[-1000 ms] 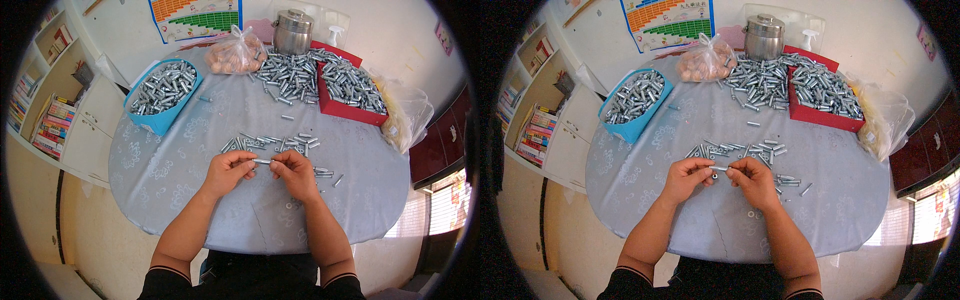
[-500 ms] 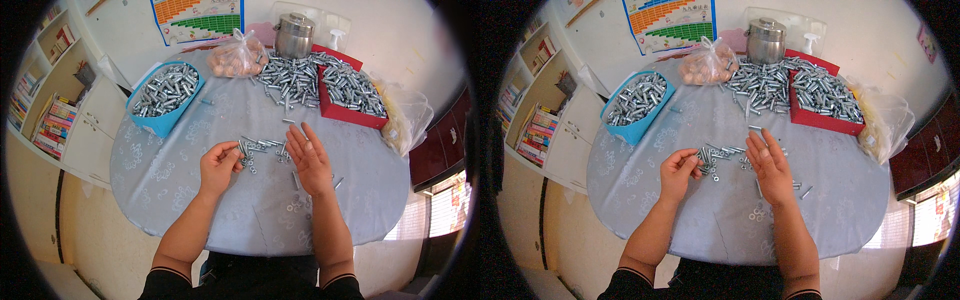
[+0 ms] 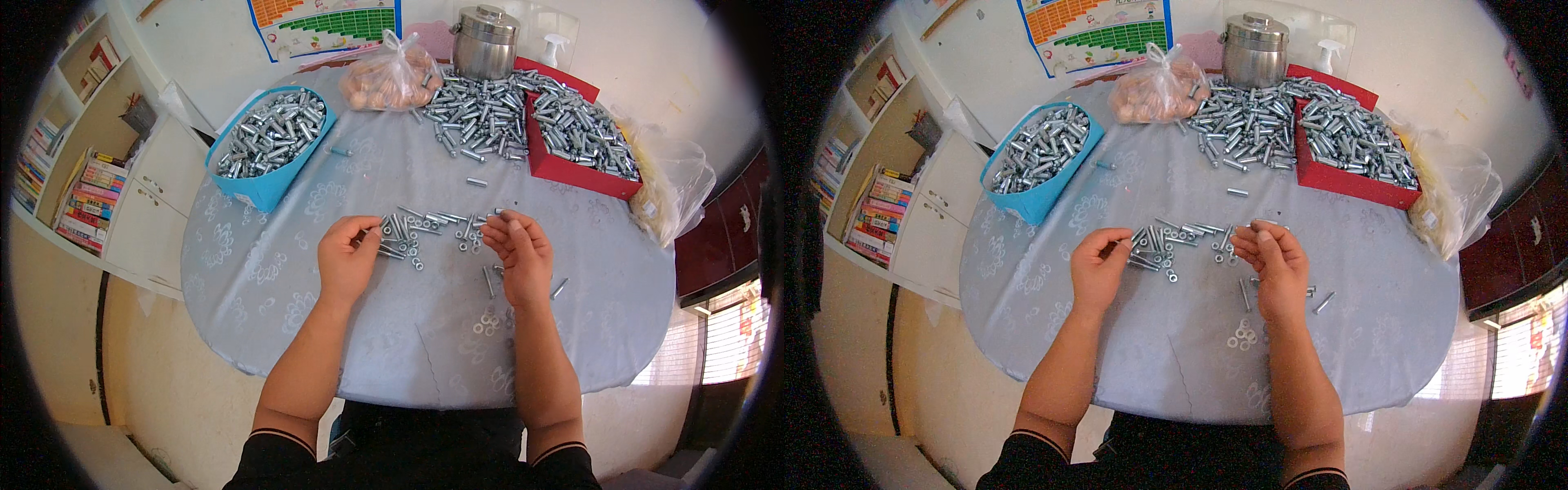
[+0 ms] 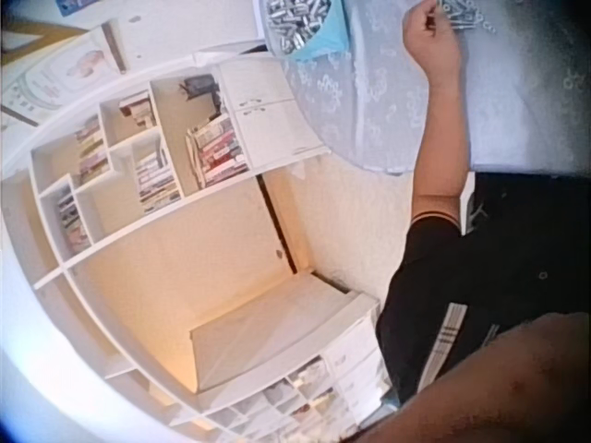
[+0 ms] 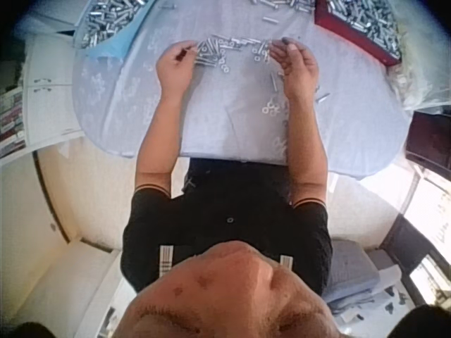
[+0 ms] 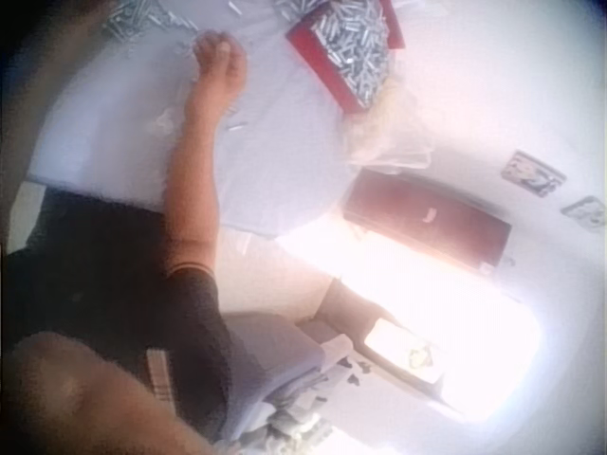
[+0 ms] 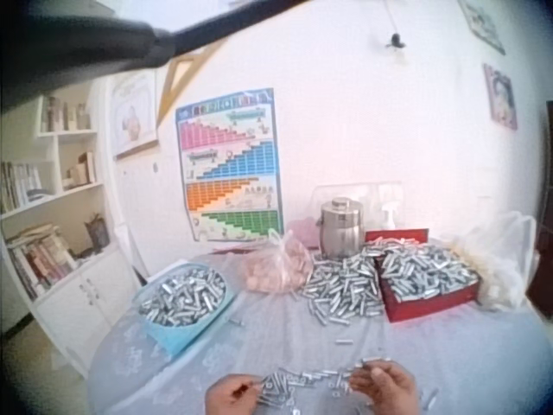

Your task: The person sits at a table and repeatedly picks up metal bolts and white washers. They thread the washers onto the bolts by hand and place the assembled units into a blue container.

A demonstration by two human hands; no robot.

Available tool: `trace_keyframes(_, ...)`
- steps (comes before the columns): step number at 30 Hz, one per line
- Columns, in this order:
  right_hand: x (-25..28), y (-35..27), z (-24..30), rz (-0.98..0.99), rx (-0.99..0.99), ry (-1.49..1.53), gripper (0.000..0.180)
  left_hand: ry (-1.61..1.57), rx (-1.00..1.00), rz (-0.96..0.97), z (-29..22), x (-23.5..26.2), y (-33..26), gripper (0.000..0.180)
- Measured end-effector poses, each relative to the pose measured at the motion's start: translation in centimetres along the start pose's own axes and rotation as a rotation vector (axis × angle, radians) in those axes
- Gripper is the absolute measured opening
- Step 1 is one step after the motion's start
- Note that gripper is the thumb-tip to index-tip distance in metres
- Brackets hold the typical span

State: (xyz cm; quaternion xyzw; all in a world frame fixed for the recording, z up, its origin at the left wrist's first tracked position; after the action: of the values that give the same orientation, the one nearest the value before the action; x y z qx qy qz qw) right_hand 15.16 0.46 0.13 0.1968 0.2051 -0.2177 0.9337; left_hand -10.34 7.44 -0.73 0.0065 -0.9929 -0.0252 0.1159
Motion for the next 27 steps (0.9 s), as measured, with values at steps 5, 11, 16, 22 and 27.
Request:
trace_keyframes(5, 0.3, 0.0, -0.2, -0.013, 0.002, 0.005, 0.020, 0.435, -0.202, 0.045, -0.1, -0.2, -0.2, 0.026)
trace_keyframes(11, 0.1, -0.2, -0.2, -0.004, -0.030, -0.013, 0.017, 0.570, -0.296, 0.090, -1.1, -1.2, -0.7, 0.029)
trace_keyframes(16, 0.2, -0.3, -0.7, 0.015, -0.065, -0.034, 0.016, 0.578, -0.329, 0.091, -0.5, -1.5, -0.4, 0.025)
trace_keyframes(22, -0.8, -0.9, -1.2, 0.115, 0.041, -0.330, 0.017, 0.565, -0.311, 0.065, -0.8, -1.8, -0.1, 0.014)
trace_keyframes(27, -2.6, -0.9, -0.8, 0.308, 0.064, -0.800, 0.013, 0.584, -0.287, 0.032, -0.8, -1.8, -0.1, 0.010)
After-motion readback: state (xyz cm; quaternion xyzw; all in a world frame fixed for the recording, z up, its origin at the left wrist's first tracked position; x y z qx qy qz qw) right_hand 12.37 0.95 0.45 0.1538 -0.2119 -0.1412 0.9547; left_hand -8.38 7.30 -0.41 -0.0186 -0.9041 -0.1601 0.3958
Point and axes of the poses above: each hand's wrist, its own y-axis towards the middle knuckle, its own x-axis out of the back of the hand, z = x × y, the point moved 2 cm from there along y, towards the middle knuckle, and after that the axes turned 15 degrees about x, right-handed, at the moved point
